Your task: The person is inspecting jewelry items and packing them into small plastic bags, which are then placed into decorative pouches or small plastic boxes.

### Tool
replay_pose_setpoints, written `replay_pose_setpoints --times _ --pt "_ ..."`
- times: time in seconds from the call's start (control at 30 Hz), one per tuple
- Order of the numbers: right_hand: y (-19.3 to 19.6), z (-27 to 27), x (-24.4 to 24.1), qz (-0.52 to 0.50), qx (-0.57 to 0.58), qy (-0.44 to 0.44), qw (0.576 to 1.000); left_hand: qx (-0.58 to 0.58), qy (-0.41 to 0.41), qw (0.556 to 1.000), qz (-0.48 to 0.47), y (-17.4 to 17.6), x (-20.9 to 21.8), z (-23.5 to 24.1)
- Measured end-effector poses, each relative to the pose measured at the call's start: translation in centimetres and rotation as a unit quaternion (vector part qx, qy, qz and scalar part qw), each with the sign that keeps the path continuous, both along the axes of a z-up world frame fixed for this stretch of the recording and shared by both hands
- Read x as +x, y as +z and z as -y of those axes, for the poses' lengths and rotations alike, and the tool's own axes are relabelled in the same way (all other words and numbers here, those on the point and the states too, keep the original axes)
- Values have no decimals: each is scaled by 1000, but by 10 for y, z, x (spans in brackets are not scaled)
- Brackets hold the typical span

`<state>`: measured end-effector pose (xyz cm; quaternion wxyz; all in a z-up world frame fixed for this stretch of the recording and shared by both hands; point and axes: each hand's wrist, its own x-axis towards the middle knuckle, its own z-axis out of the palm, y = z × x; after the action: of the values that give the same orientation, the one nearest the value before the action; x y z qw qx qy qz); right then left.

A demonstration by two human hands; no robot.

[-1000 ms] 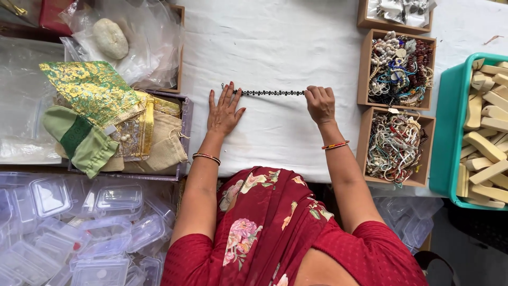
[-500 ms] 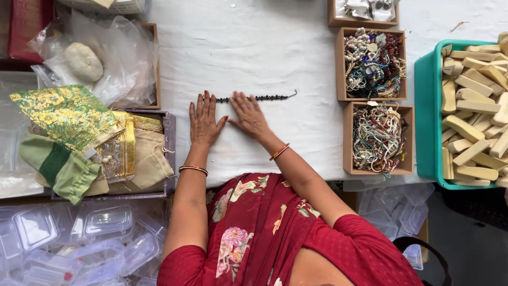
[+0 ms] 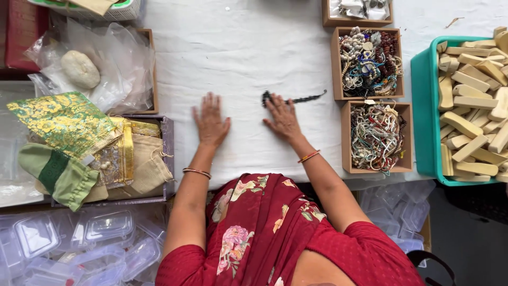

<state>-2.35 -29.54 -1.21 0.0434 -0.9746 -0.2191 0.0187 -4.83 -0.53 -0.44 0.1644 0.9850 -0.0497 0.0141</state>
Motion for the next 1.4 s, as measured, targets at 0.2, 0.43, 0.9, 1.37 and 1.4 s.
replay_pose_setpoints --times 0.2,0.43,0.9,1.37,1.4 --pt "-12 -36 -3 12 34 52 998 -102 -124 986 31 -24 -4 55" --pt "28 46 1 56 51 -14 997 72 -172 974 131 -49 -6 -1" --pt "4 39 -4 50 36 -97 993 -23 -194 980 47 -5 22 47" --pt "0 74 -12 34 16 -161 986 16 -174 984 -24 -14 39 51" --pt "-4 76 -12 22 34 -192 981 4 -162 986 -32 -18 40 48"
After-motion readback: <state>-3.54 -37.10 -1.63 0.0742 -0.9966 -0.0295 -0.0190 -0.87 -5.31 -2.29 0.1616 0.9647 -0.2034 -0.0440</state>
